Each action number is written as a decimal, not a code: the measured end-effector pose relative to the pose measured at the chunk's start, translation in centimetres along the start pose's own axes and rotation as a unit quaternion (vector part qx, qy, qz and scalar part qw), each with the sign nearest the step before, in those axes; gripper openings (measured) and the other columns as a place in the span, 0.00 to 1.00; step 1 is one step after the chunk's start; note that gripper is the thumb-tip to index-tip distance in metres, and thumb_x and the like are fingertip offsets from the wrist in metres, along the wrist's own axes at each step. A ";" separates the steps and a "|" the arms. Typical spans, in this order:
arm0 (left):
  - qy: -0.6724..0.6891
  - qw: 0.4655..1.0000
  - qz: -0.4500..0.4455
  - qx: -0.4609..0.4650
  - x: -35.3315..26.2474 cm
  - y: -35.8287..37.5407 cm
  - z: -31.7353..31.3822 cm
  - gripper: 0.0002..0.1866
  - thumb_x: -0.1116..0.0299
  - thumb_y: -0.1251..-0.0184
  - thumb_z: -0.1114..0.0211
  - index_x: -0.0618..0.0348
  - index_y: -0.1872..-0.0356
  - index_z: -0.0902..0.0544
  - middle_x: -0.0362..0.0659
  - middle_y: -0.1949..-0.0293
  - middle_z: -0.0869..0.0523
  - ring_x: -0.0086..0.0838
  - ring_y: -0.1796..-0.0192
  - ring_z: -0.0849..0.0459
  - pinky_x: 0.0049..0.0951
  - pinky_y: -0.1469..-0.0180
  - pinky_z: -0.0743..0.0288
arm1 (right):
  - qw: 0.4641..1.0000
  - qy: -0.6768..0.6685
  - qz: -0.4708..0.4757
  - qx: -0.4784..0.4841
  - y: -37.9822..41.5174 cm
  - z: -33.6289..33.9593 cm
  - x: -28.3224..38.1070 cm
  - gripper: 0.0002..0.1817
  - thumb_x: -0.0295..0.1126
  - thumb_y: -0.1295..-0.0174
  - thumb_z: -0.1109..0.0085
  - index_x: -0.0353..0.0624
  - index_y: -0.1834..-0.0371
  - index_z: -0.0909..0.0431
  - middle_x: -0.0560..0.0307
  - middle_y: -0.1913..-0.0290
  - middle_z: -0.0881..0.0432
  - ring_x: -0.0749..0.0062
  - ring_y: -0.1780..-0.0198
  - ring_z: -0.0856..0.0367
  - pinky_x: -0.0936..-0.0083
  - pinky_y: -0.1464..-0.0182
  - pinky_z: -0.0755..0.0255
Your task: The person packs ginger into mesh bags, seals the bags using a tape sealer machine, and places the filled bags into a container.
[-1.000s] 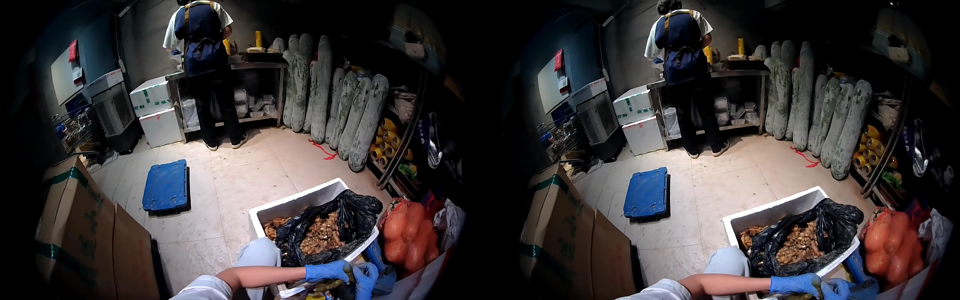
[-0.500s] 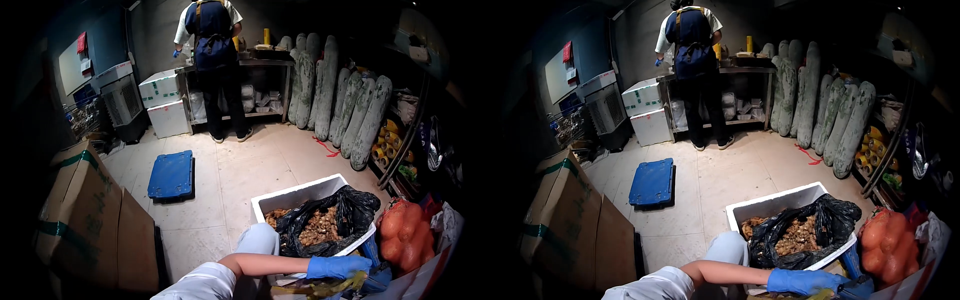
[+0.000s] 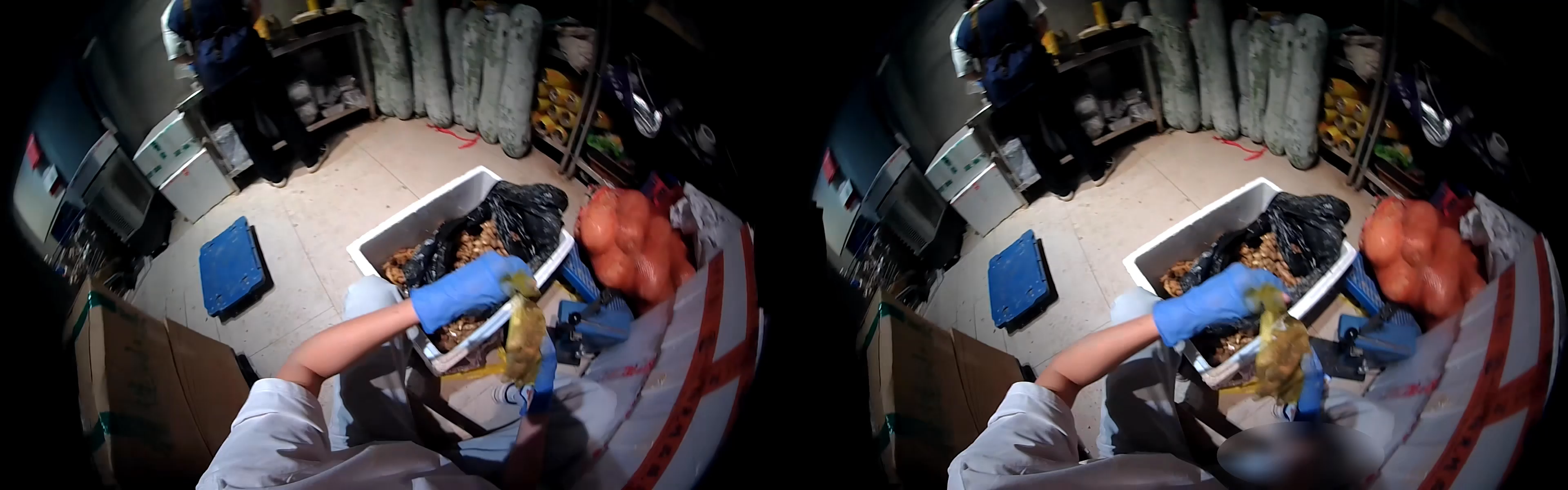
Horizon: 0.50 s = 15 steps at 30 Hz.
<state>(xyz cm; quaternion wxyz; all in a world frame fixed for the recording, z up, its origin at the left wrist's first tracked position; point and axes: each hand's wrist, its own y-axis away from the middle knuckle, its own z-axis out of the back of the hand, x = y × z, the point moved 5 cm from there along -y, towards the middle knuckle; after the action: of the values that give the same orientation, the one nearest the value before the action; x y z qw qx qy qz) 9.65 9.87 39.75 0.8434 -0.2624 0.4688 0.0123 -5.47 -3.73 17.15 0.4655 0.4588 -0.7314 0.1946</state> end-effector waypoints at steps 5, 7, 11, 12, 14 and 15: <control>-0.022 0.994 0.092 -0.046 1.8 -0.4 1.1 0.10 0.69 0.47 0.37 0.60 0.64 0.21 0.43 0.71 0.18 0.23 0.72 0.22 0.21 0.68 0.29 | 0.986 0.029 0.141 -0.082 4.9 -7.7 7.8 0.16 0.32 0.49 0.42 0.37 0.59 0.30 0.65 0.65 0.28 0.84 0.64 0.31 0.85 0.58 0.33; -0.140 0.988 0.034 -0.048 0.6 -0.8 0.7 0.11 0.69 0.49 0.36 0.60 0.64 0.21 0.46 0.74 0.18 0.21 0.74 0.22 0.21 0.70 0.30 | 0.972 0.079 0.161 -0.153 6.2 -8.1 8.3 0.18 0.28 0.50 0.42 0.37 0.56 0.31 0.61 0.61 0.27 0.81 0.61 0.30 0.82 0.56 0.34; -0.390 0.917 -0.080 -0.032 -2.5 -1.7 -0.8 0.09 0.67 0.52 0.35 0.57 0.68 0.22 0.48 0.81 0.23 0.36 0.79 0.23 0.29 0.76 0.32 | 0.929 0.158 0.207 -0.263 8.8 -7.9 7.0 0.19 0.26 0.54 0.37 0.37 0.57 0.29 0.58 0.60 0.25 0.75 0.59 0.28 0.78 0.58 0.31; -0.390 0.916 -0.087 -0.029 -3.2 -1.9 -1.2 0.10 0.67 0.54 0.35 0.56 0.68 0.22 0.47 0.82 0.25 0.42 0.79 0.26 0.32 0.76 0.33 | 0.802 0.384 0.387 -0.246 10.5 -9.0 8.5 0.21 0.32 0.54 0.37 0.36 0.57 0.28 0.54 0.61 0.24 0.67 0.61 0.24 0.73 0.58 0.31; -0.370 0.927 -0.064 0.008 -3.4 -2.2 -2.1 0.12 0.67 0.55 0.35 0.55 0.67 0.23 0.47 0.81 0.24 0.41 0.78 0.25 0.32 0.74 0.32 | 0.759 0.481 0.422 -0.120 13.1 -11.0 9.9 0.22 0.43 0.51 0.41 0.37 0.59 0.27 0.54 0.66 0.21 0.62 0.62 0.22 0.71 0.58 0.31; -0.353 0.934 -0.037 0.038 -3.1 -2.2 -2.7 0.14 0.68 0.56 0.35 0.55 0.65 0.23 0.47 0.79 0.23 0.41 0.76 0.25 0.32 0.73 0.32 | 0.791 0.472 0.386 -0.049 13.8 -11.2 9.3 0.22 0.45 0.49 0.43 0.38 0.61 0.26 0.54 0.68 0.20 0.62 0.62 0.22 0.72 0.58 0.30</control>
<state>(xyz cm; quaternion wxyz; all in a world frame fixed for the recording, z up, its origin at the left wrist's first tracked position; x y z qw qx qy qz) 6.36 7.47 42.02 0.9638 -0.2260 0.1309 0.0545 -12.98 6.62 32.57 0.6607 -0.0339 -0.5457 0.5143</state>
